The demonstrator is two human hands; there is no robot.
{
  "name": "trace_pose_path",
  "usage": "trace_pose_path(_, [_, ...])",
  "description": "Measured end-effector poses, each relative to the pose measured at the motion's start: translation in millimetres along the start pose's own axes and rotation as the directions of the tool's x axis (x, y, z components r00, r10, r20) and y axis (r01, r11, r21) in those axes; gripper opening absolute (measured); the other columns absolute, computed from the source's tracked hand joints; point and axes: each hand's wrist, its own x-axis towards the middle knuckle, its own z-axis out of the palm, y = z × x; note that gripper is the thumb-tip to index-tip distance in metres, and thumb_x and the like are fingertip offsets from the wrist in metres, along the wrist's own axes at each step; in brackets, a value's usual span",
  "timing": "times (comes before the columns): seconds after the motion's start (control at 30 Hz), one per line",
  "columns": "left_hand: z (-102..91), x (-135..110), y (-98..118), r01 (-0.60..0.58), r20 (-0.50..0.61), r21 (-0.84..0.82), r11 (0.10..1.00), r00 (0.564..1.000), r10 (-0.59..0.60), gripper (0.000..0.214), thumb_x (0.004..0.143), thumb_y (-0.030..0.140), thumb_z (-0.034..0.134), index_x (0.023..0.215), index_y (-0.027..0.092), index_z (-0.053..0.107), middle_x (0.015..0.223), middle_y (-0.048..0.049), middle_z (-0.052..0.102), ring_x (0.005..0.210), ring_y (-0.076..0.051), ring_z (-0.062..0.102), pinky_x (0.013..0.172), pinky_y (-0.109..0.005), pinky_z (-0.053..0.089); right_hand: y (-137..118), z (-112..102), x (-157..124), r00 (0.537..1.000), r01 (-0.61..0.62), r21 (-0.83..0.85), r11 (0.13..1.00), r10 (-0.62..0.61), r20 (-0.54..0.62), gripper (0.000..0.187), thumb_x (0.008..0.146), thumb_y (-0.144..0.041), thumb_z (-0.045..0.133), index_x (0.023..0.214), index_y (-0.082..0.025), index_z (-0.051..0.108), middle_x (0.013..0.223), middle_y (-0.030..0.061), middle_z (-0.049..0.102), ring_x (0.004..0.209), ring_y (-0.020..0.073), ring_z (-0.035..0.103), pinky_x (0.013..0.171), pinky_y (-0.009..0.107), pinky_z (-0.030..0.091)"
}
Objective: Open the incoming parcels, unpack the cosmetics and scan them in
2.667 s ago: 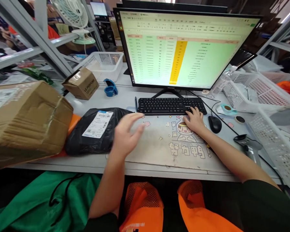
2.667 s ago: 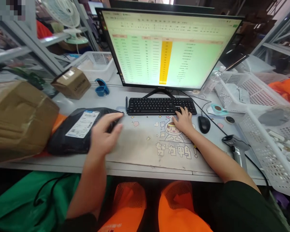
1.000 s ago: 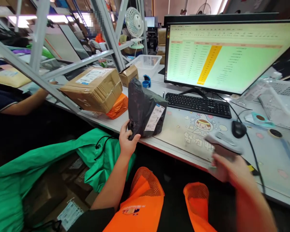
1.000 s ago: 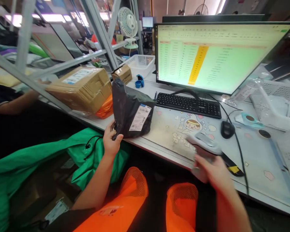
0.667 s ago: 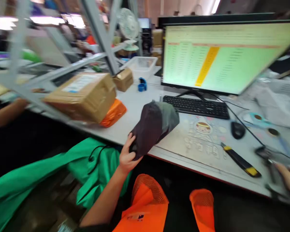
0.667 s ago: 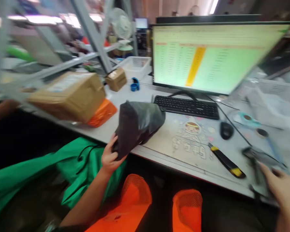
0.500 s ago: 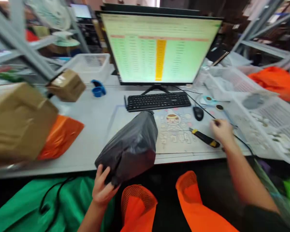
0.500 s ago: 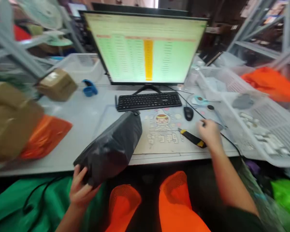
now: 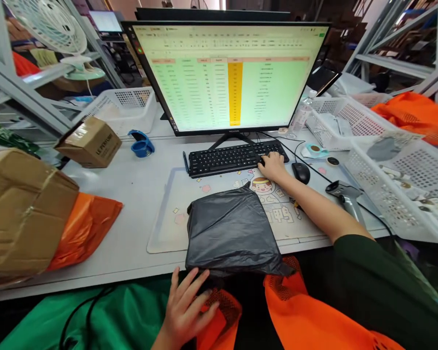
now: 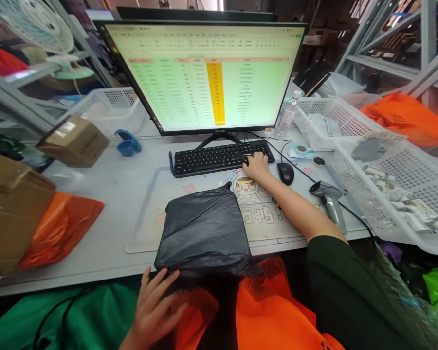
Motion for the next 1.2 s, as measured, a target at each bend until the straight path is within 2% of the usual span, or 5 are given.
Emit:
trace_pose_path(0.23, [-6.5,68,-10,0.020,0.072,-0.003,1.000,0.997,-0.020,0.031,0.095,0.021,0.075,0.125,0.023,0.072,0.127,-0.0154,0.079,0.132,-0.035,0.071,0.115,-0.058,0.056,50,-40,-100,0.999,-0.015,0.010,1.000,0.014,0.044,0.061,0.103,-0.044,0.050,0.150,-0.008,0.062,0.144,0.0243,0.065,0.134,0.0393,0.057,0.115,0.053,0.044])
trace_pose_path(0.5, [18.5,101,4,0.088,-0.140,-0.082,0.993,0.985,-0.099,0.015,0.093,0.010,0.074,0.100,0.024,0.072,0.091,-0.0013,0.082,0.088,-0.022,0.080,0.096,-0.043,0.058,119,-35,-259,0.983,-0.181,-0.080,0.980,0.181,-0.016,0.064,0.100,-0.053,0.046,0.136,-0.006,0.070,0.123,0.0270,0.070,0.122,0.0436,0.062,0.106,0.060,0.051])
trace_pose_path(0.7, [51.3,134,40,0.067,-0.212,-0.128,0.990,0.973,-0.093,0.008,0.097,0.016,0.073,0.094,0.023,0.070,0.084,-0.0025,0.076,0.076,-0.018,0.071,0.071,-0.035,0.056,74,-111,-278,0.977,0.061,0.206,0.977,-0.017,-0.212,0.053,0.106,-0.051,0.046,0.142,-0.020,0.071,0.122,0.0169,0.071,0.113,0.0338,0.069,0.103,0.049,0.055])
trace_pose_path(0.93, [86.1,126,53,0.065,-0.331,-0.106,0.992,0.939,-0.097,0.016,0.099,0.028,0.072,0.084,0.024,0.068,0.077,-0.0026,0.069,0.074,-0.019,0.066,0.071,-0.037,0.056,-41,-145,-239,0.867,0.457,0.142,0.878,-0.475,0.150,0.042,0.108,-0.043,0.054,0.139,-0.027,0.077,0.107,0.0104,0.073,0.091,0.0249,0.070,0.081,0.035,0.053])
trace_pose_path(1.2, [52.6,119,49,-0.019,-0.243,-0.309,0.951,0.968,-0.060,0.013,0.099,0.025,0.071,0.087,0.023,0.067,0.079,-0.0026,0.070,0.073,-0.018,0.067,0.070,-0.034,0.055,111,-186,-194,0.981,-0.070,-0.188,0.980,0.102,0.165,0.047,0.105,-0.046,0.062,0.123,-0.010,0.084,0.103,0.0187,0.080,0.104,0.0322,0.073,0.091,0.045,0.049])
